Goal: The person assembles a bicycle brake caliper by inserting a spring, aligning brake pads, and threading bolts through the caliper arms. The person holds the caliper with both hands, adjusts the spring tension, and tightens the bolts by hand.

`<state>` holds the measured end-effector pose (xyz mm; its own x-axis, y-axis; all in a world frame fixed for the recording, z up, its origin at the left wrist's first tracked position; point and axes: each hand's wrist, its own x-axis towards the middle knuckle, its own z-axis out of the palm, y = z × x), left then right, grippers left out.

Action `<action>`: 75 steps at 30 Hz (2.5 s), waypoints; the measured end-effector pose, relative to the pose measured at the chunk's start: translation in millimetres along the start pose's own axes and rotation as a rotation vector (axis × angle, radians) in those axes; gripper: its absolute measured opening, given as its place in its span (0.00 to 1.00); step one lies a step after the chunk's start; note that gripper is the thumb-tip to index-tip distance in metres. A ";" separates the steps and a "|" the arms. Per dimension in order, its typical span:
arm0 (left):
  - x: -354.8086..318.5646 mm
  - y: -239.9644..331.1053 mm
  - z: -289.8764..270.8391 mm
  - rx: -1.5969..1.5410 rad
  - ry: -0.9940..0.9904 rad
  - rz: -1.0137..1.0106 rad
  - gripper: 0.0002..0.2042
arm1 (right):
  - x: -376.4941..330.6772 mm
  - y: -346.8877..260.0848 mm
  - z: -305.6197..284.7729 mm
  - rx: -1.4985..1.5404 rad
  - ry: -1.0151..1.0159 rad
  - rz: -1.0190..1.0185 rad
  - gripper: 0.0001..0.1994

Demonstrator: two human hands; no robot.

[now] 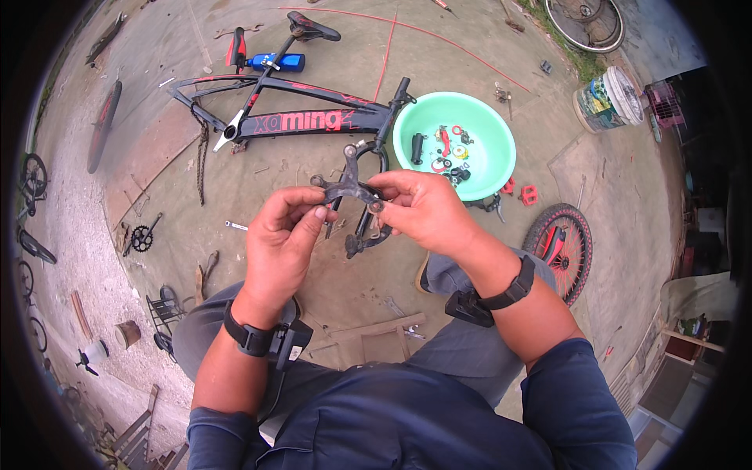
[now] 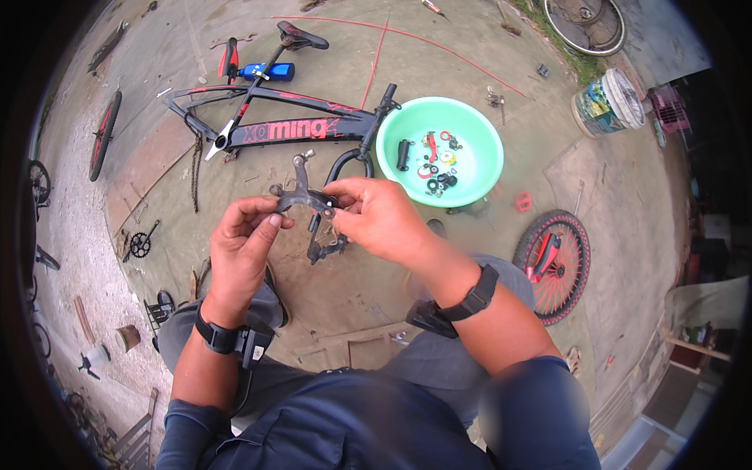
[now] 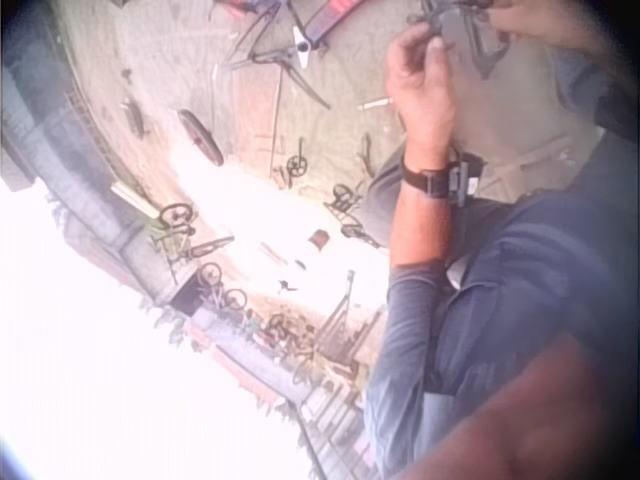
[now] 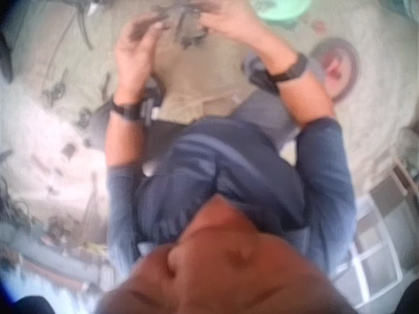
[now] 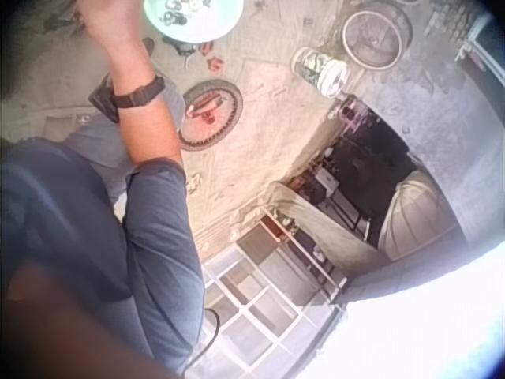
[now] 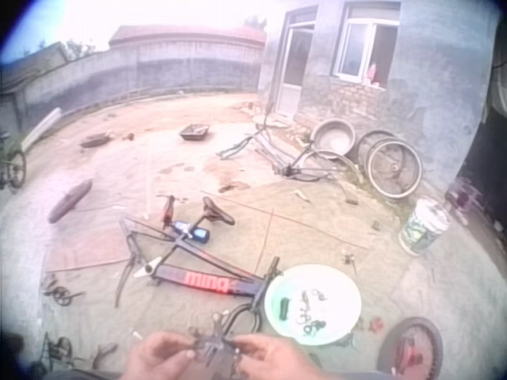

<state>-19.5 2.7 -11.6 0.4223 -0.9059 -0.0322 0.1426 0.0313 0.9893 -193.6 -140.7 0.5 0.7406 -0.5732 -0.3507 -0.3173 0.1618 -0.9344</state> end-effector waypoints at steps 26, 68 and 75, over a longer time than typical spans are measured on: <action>0.6 0.6 -1.5 0.020 0.011 0.019 0.11 | 0.8 1.0 2.3 -0.063 -0.003 -0.022 0.17; 3.0 -3.9 2.3 -0.014 0.028 -0.151 0.16 | 0.2 -2.8 -9.6 0.117 -0.169 -0.040 0.19; 4.6 -5.5 -4.2 -0.133 -0.040 -0.203 0.13 | 0.3 -2.8 -8.5 0.170 -0.185 -0.007 0.20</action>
<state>-14.6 0.2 -17.8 0.3373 -0.9152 -0.2205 0.3391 -0.1004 0.9354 -197.6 -148.1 3.6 0.8434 -0.4204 -0.3345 -0.2189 0.2997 -0.9286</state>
